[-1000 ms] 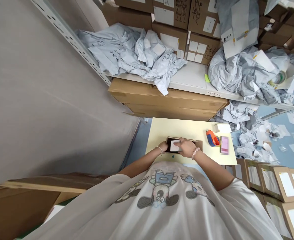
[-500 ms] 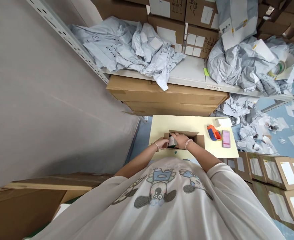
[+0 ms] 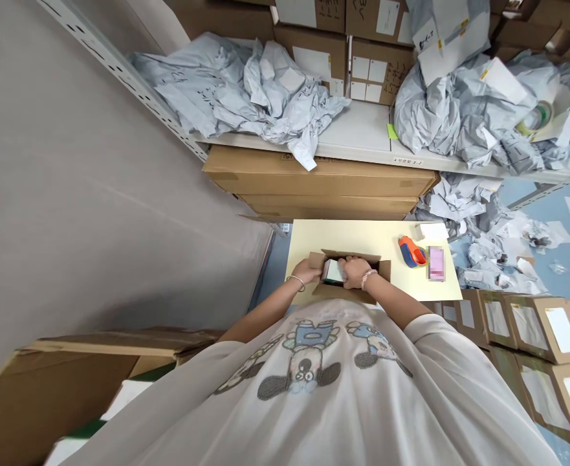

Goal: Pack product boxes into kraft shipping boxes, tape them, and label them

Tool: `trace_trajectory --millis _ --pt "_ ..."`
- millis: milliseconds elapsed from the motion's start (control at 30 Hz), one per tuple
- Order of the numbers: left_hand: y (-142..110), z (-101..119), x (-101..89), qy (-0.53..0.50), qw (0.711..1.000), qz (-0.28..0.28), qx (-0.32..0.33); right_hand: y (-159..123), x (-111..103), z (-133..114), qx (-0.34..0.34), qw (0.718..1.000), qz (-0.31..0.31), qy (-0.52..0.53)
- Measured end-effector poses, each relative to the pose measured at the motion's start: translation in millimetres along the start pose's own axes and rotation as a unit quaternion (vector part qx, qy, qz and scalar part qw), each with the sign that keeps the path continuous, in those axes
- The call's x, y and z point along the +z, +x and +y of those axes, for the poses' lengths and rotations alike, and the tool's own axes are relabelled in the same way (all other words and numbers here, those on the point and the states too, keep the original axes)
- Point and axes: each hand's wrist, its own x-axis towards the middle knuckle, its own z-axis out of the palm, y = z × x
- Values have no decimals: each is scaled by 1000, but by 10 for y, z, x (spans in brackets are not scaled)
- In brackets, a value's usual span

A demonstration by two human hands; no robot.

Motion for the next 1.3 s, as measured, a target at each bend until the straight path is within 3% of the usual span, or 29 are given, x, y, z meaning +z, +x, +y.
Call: trace_trajectory --millis 233,400,533,667,1033,1167,1300 --pt "-202 254 224 66 993 84 -44 65 60 188 16 999 -34 -7" --pt "-241 377 302 95 988 96 -79 -16 205 380 -11 999 -42 12" --pt "-242 416 343 118 983 110 -89 -143 245 449 -61 998 1 -5" --pt "-256 466 418 142 980 110 -80 -257 233 494 -89 996 8 -26" --pt "-401 633 560 157 980 123 -20 -269 305 524 -59 998 -13 -16" --pt "-402 611 488 153 978 143 -22 -319 282 657 -56 996 32 64" --pt "-378 529 394 150 976 153 -49 -468 109 807 -50 989 98 98"
